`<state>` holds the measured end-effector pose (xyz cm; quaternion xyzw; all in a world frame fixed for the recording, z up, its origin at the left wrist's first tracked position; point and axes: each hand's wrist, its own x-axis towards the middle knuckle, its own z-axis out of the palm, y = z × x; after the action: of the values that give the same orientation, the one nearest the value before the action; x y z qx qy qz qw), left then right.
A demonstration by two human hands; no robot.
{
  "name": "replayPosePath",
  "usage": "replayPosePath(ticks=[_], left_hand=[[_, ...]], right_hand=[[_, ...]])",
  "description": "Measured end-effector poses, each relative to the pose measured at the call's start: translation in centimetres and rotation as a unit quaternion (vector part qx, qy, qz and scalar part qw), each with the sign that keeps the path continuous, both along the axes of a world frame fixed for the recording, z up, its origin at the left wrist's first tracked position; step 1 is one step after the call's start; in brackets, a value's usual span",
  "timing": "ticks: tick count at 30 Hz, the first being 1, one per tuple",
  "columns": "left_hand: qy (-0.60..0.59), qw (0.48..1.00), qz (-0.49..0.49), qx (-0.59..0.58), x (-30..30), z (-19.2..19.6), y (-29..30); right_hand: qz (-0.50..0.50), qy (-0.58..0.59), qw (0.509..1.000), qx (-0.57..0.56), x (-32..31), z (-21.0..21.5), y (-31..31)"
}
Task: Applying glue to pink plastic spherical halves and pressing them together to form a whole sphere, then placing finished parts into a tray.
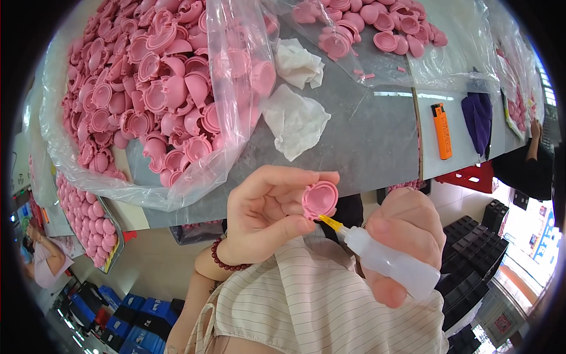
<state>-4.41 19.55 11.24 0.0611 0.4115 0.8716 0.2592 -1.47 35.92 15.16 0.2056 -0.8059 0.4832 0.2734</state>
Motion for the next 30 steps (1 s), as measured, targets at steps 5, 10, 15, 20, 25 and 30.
replayPosePath(ticks=[5, 10, 15, 20, 25, 30], left_hand=[[0.004, 1.000, -0.002, -0.001, -0.1, 0.0, 0.0], [0.025, 1.000, -0.008, 0.009, 0.0, 0.1, 0.1], [0.030, 1.000, 0.001, -0.007, 0.0, -0.1, -0.2], [0.046, 0.999, -0.007, 0.000, -0.2, 0.2, -0.1], [0.112, 0.993, 0.006, -0.045, -0.4, 0.0, -0.3], [0.143, 0.989, 0.026, 0.002, -0.2, -0.4, -0.6]], right_hand=[[-0.008, -0.008, 1.000, -0.022, 0.2, -0.4, 0.0], [-0.050, 0.054, 0.992, -0.099, -0.6, -0.9, -0.4], [-0.029, -0.005, 0.999, -0.013, -0.4, -0.9, -0.4], [-0.069, 0.079, 0.986, -0.128, -0.8, -1.1, -0.6], [-0.060, 0.042, 0.994, -0.085, -0.9, -1.0, -0.2], [-0.093, 0.046, 0.993, -0.063, -0.4, -1.2, 0.3]])
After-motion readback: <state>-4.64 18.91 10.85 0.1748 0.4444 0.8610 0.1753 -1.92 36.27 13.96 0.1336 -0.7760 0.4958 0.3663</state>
